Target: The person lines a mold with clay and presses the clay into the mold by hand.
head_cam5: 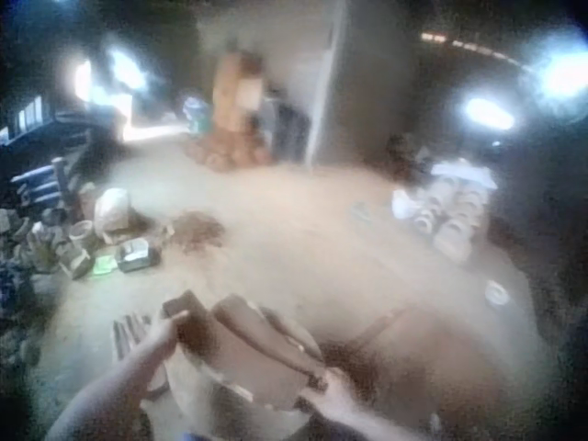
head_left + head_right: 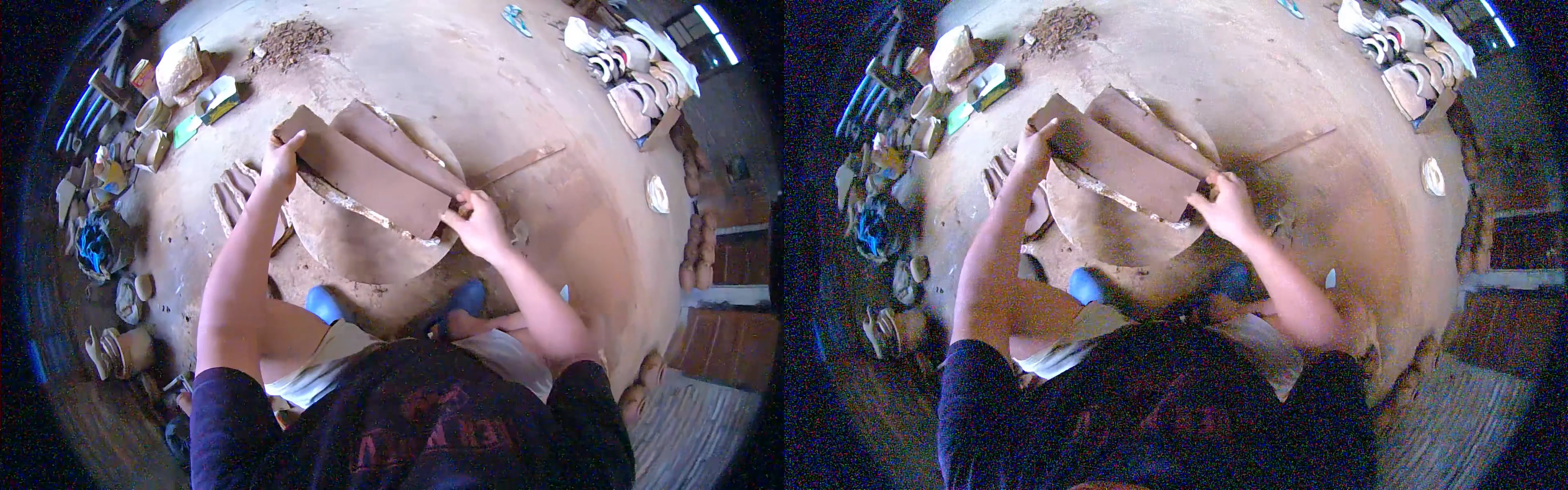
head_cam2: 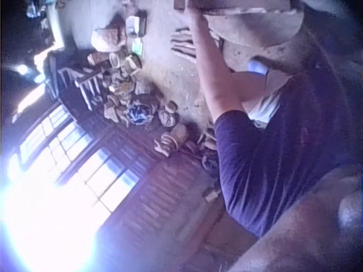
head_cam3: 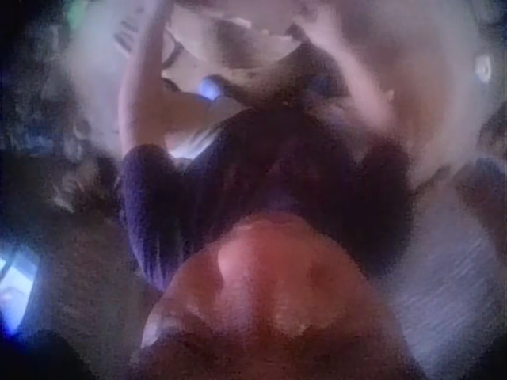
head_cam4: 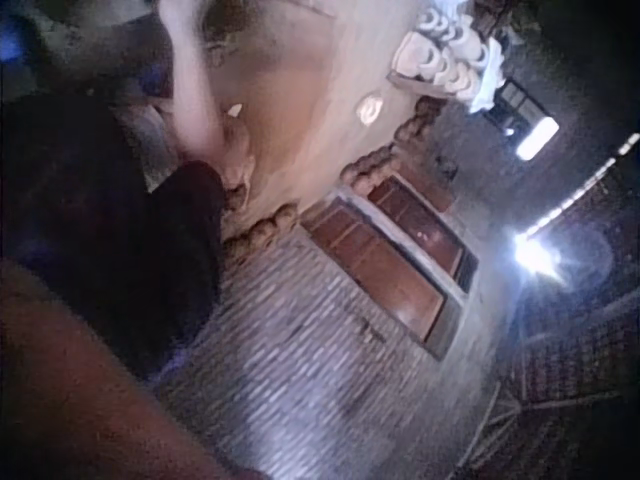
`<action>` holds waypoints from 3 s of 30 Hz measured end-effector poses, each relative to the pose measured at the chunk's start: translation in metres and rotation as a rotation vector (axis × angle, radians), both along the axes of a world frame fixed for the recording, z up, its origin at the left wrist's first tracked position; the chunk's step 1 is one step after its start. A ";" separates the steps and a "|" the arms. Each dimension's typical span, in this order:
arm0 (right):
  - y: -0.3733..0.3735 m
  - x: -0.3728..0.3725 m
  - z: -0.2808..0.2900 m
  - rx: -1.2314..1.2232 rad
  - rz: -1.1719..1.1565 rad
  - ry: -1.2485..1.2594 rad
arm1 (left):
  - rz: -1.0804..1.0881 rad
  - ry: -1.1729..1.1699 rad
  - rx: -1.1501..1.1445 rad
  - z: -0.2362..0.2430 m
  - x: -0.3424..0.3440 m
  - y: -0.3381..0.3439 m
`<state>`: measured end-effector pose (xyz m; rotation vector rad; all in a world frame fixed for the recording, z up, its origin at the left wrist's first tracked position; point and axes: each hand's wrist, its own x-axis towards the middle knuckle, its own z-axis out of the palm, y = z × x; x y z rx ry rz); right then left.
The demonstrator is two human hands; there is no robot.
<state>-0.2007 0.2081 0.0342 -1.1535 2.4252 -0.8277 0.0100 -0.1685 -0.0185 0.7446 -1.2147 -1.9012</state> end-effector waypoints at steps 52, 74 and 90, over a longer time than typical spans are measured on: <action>-0.257 0.060 0.021 0.145 0.802 0.629 | 0.406 -0.658 -0.397 -0.001 -0.003 0.127; -0.358 0.047 0.009 -0.783 0.132 -1.380 | 0.363 -0.497 -0.372 -0.032 -0.016 0.089; -0.287 0.044 -0.042 -0.635 0.134 -1.237 | 0.243 -0.265 -0.278 -0.039 -0.038 0.085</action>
